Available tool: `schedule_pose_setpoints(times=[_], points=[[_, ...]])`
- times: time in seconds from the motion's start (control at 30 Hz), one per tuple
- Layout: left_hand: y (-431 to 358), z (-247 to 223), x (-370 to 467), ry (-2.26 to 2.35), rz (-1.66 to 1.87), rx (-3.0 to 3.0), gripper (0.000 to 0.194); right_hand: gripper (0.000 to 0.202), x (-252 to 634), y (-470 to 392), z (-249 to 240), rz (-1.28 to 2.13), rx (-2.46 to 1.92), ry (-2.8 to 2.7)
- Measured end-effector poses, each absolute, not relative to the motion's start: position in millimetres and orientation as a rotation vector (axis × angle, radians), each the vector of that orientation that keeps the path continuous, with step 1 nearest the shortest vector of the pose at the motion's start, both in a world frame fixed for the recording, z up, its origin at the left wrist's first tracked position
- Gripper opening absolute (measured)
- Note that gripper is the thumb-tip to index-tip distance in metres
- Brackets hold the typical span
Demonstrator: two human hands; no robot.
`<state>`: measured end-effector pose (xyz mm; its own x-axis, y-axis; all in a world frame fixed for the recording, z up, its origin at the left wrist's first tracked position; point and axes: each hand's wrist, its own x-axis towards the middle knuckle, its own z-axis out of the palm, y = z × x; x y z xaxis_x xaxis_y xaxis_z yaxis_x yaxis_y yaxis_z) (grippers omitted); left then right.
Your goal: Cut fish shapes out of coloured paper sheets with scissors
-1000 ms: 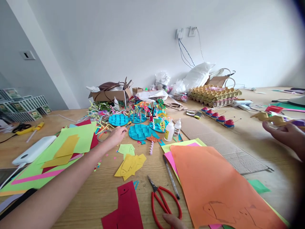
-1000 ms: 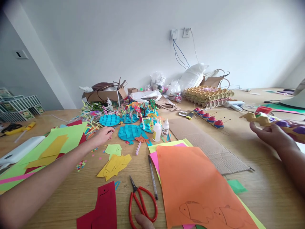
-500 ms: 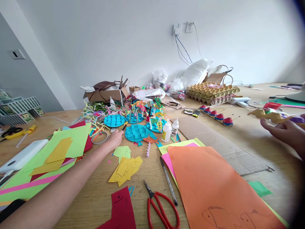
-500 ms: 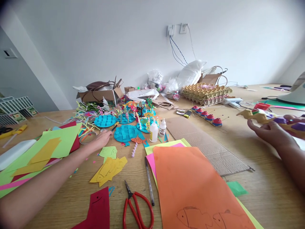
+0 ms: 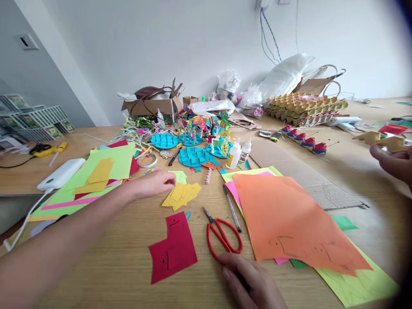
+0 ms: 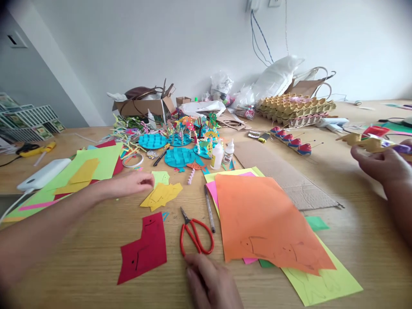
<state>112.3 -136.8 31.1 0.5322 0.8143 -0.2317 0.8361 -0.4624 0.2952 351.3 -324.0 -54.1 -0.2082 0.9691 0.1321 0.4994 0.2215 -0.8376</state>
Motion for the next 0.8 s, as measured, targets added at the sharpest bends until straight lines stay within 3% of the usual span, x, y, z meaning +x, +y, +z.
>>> schedule_pose_setpoints(times=[0.2,0.47,0.7,0.8], points=[[-202.0,31.5,98.0,1.125,-0.170,2.299,0.021,0.020,350.7,-306.2,-31.1,0.461,-1.547,-2.013],[-210.8,-1.8,99.0,1.233,0.018,2.353,0.018,0.020,335.6,-286.8,-11.4,0.151,-1.941,-2.409],[-210.4,-13.5,104.3,1.264,0.125,2.334,0.009,0.025,329.2,-286.8,-14.0,0.239,-2.054,-2.253],[-210.8,-17.0,104.2,1.263,0.198,2.274,0.006,0.024,335.6,-290.4,-16.9,0.627,-1.850,-1.898]])
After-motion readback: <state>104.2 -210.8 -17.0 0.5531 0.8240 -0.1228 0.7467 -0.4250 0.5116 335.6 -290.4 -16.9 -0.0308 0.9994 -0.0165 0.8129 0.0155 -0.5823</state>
